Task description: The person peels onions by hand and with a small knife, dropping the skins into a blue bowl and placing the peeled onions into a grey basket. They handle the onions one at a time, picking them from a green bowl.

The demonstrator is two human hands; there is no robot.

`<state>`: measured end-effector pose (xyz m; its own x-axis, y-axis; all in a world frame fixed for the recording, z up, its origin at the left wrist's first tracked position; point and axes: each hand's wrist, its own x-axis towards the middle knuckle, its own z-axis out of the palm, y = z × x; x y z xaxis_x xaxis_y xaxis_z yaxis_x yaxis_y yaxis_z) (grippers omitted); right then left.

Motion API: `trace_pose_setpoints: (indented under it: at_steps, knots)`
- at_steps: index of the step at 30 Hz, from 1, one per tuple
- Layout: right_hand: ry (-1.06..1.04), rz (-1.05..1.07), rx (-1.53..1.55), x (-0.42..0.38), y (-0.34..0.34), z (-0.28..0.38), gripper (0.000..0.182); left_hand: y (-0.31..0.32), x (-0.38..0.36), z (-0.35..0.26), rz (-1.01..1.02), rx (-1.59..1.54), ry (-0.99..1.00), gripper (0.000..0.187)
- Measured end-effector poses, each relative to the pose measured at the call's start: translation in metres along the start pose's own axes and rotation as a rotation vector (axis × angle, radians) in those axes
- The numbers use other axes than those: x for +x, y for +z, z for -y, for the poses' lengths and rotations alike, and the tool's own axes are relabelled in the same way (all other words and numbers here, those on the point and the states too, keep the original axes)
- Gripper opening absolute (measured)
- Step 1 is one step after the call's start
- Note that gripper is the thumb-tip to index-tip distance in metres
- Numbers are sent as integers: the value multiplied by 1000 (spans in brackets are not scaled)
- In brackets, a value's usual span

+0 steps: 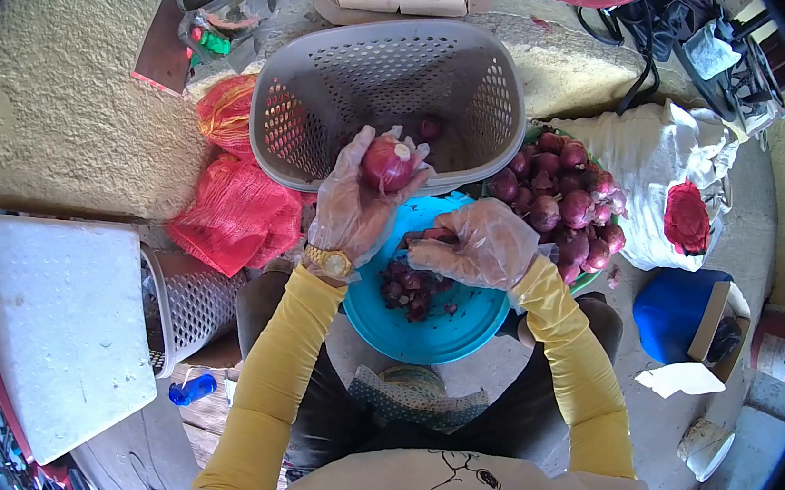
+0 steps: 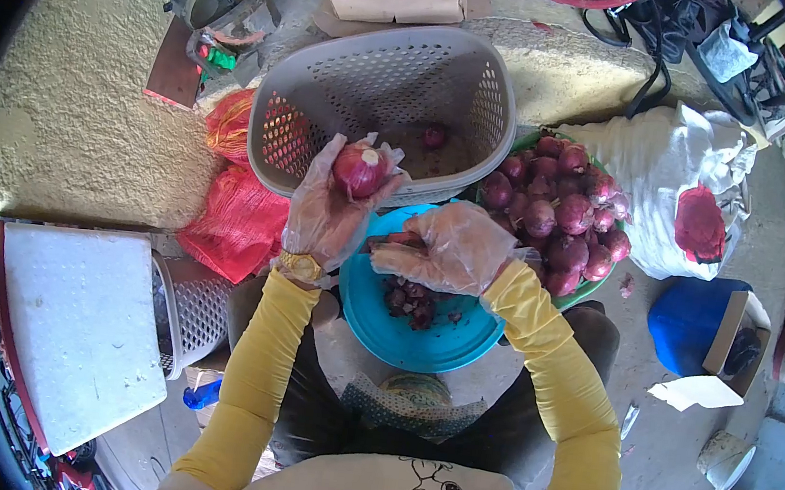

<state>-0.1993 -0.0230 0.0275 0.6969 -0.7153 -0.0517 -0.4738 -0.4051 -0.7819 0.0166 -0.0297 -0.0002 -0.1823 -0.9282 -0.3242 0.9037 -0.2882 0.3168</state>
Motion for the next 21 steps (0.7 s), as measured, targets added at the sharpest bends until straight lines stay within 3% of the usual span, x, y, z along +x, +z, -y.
trace_pose_setpoints:
  at_steps: [5, 8, 10, 21]
  knots:
    - [11, -102, -80, -3, -4, -4, 59, -6, -1, -4, 24, 61, 54, 44]
    - [24, -278, -180, 1, 5, -11, 64, 4, -4, -2, 61, 92, 18, 41]
    - [-14, -423, -74, 3, 4, -7, 64, 6, -5, 1, 64, 115, 0, 39]
    - [99, -412, -126, 4, 2, -7, 67, 9, -7, 16, -127, 51, 41, 28]
